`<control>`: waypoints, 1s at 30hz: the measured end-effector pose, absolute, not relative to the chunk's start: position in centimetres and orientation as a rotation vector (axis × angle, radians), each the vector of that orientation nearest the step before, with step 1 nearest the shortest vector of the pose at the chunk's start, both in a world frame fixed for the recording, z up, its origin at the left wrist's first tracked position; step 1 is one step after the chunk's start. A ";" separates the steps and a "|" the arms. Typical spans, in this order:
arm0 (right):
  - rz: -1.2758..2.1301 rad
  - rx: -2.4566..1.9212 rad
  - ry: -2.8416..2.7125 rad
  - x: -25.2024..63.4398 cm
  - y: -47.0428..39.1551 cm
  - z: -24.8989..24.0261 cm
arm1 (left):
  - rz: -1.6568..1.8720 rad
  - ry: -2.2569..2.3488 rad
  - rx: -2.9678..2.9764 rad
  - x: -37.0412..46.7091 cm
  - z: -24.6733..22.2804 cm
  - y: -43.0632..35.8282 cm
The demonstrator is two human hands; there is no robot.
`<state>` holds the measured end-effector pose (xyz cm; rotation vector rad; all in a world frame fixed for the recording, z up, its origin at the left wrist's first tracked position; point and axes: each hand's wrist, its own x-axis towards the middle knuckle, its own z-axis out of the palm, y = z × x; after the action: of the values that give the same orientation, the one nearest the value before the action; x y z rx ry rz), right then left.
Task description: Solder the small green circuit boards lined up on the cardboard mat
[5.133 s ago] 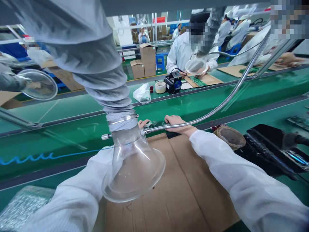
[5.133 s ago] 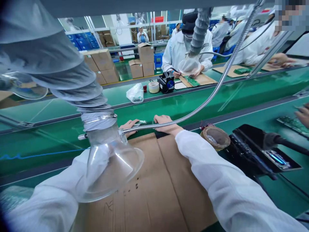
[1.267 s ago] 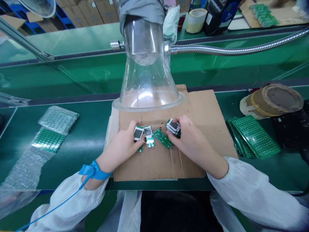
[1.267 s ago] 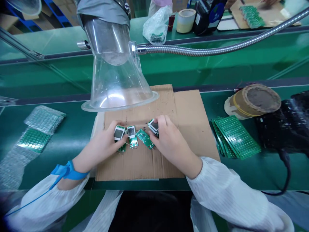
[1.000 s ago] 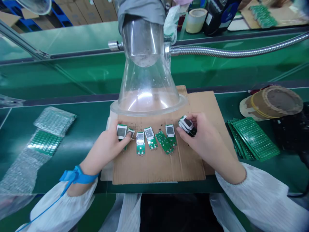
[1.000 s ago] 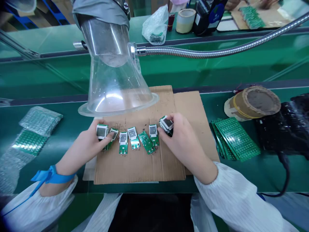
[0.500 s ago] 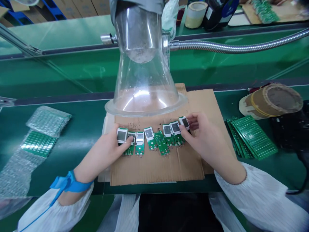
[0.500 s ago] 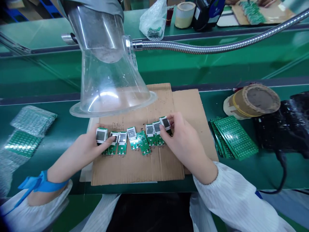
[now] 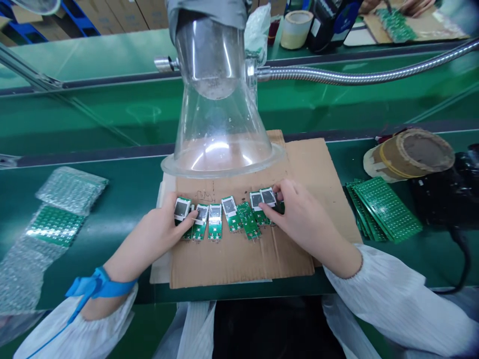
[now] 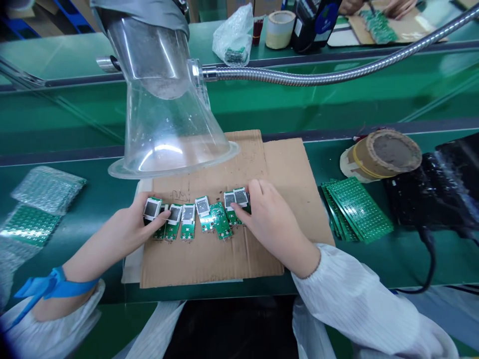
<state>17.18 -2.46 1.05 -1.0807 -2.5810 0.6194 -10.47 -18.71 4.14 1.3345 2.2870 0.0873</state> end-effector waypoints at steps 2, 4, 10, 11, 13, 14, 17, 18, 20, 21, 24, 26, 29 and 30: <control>0.738 -1.127 -2.525 17.1 -2.5 1.3 | 0.155 2.264 1.317 -10.8 4.2 -19.0; 0.763 -1.205 -2.445 17.7 -2.1 1.7 | 0.236 2.285 1.268 -11.3 4.1 -19.5; 0.626 -1.312 -2.431 21.0 0.4 1.4 | 0.286 2.358 1.184 -13.0 3.2 -21.4; 0.633 -1.289 -2.465 21.3 0.6 1.0 | 0.280 2.327 1.193 -13.0 3.0 -21.6; 0.649 -1.229 -2.518 21.6 0.6 0.4 | 0.265 2.276 1.213 -12.9 2.7 -21.8; 0.632 -1.199 -2.540 21.6 0.5 0.4 | 0.257 2.264 1.217 -12.8 2.6 -21.8; 0.432 -1.164 -2.547 20.9 -0.7 1.0 | 0.244 2.266 1.216 -12.4 2.3 -21.9; 0.389 -1.152 -2.543 20.4 -1.5 1.4 | 0.246 2.259 1.218 -12.4 2.3 -21.9; 0.437 -1.089 -2.582 19.1 -3.7 2.1 | 0.259 2.238 1.226 -12.3 2.3 -22.0; 0.528 -1.016 -2.650 18.3 -5.1 2.3 | 0.271 2.227 1.228 -12.3 2.3 -22.0; 0.537 -0.852 -2.846 16.5 -8.8 2.0 | 0.308 2.214 1.221 -12.2 2.3 -22.1; 0.450 -0.860 -2.891 15.9 -10.1 1.7 | 0.322 2.206 1.221 -12.2 2.3 -22.3; 0.461 -0.941 -2.864 16.0 -10.2 1.6 | 0.348 2.184 1.246 -12.1 2.3 -22.6; 0.501 -0.967 -2.849 16.1 -10.0 1.7 | 0.357 2.179 1.259 -12.1 2.2 -22.7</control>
<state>16.11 -9.96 1.70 -0.9666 -2.8489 0.5013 -12.06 -22.75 2.23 1.2588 2.1790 0.3572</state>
